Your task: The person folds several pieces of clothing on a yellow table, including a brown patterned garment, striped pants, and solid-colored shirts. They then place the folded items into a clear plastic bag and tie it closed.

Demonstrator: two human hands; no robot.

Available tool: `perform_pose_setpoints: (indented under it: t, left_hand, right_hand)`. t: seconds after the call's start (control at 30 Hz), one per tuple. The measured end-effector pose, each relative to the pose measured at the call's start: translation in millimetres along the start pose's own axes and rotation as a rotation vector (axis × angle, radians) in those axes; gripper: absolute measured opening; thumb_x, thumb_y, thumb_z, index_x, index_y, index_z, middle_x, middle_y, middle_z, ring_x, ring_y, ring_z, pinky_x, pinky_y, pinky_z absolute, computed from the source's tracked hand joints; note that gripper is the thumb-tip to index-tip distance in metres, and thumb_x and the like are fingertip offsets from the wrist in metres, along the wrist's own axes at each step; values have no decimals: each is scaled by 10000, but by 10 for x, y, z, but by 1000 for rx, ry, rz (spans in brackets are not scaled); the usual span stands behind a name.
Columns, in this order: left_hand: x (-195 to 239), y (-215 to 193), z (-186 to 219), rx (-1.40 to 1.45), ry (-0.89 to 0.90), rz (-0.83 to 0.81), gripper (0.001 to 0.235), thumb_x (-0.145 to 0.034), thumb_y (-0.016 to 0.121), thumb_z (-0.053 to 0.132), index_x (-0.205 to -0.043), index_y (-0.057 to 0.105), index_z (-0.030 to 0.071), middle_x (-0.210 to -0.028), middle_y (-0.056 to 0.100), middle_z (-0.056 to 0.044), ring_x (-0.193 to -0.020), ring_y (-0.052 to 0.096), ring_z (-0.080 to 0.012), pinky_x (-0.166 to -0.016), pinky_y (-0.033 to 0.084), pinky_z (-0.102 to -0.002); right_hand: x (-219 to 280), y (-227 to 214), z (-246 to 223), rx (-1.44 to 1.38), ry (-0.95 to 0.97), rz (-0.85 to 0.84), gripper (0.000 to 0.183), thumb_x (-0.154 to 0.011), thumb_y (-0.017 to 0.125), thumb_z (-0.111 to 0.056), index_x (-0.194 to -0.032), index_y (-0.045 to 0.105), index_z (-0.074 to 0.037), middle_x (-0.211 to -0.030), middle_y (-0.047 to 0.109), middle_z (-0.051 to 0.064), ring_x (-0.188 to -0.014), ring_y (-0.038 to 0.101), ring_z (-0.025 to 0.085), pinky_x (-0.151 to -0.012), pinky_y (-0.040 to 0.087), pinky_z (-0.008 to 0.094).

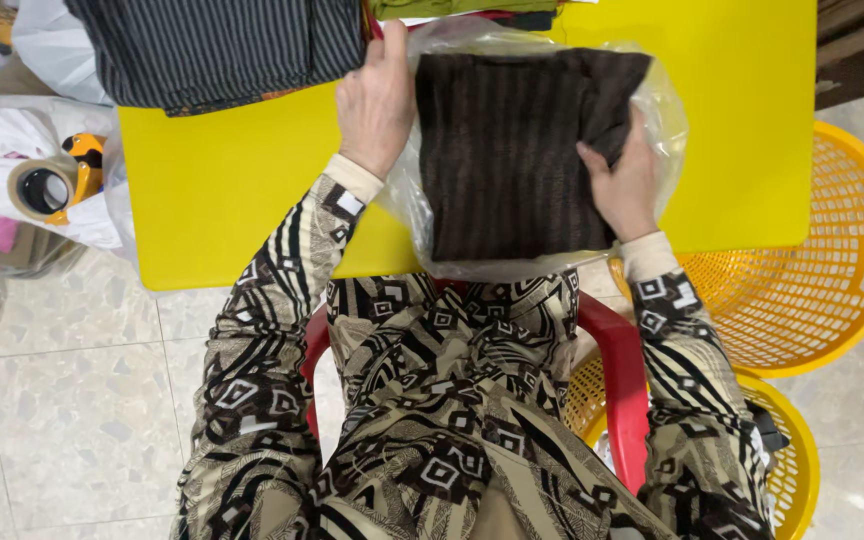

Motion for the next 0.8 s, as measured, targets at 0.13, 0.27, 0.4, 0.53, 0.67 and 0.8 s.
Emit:
perform_pose_setpoints:
  t: [0.13,0.27,0.4,0.53,0.67,0.8]
  left_hand:
    - [-148,-236,85,-9,2,34,359,-899,686,10,-1177,459,4,-888,621,-166,-717,664,-347,-598,534,-439]
    - [-33,-503,474,-96,84,90,266,-818,692,69,-1053,571,40,-920,620,-141,-838,597,-290,-689,514,-388]
    - [850,-699,1104,323,532,-665,232,-1043,695,194,-828,694,107,-804,660,-71,-724,623,-180,-561,518,-321]
    - [1430,-624,1533,213,737,-590,210,-808,629,145,-979,736,85,-974,700,-72,-889,634,-168,-701,552,-288]
    - [1580,-352,1580,56,553,-378,337,-908,637,206,-1151,748,0,-1073,658,-110,-967,569,-213,-761,477,-317]
    - [1687,-139,1562,98,592,-526,233,-913,646,202,-1015,723,7,-1081,686,-109,-1018,586,-227,-817,467,-348]
  right_hand:
    - [21,123,5,382,106,-112,625,-843,674,73,-1439,505,-13,-1454,518,314,-1152,568,508,-991,459,528]
    - [-3,184,-35,198,49,-25,716,-847,740,-21,-1494,440,43,-1381,537,283,-1234,572,527,-1059,477,517]
    - [-192,163,22,23,8,15,640,-900,887,-168,-1359,490,33,-1254,630,276,-1130,643,489,-970,519,503]
    - [-374,206,-2,97,115,-63,491,-917,885,-185,-1209,552,28,-1062,697,275,-1002,674,483,-848,540,505]
    - [-461,225,-155,152,178,-131,543,-928,873,-147,-1242,496,87,-911,647,330,-901,620,547,-777,493,558]
    - [-469,224,-260,161,46,-88,489,-837,871,-27,-1164,521,74,-959,660,333,-945,621,549,-770,504,558]
Point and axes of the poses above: each hand's wrist, its own x-axis away from the middle knuckle, its own y-axis out of the palm, z = x × y, the point moved 3 cm from there along -x, towards the middle knuckle
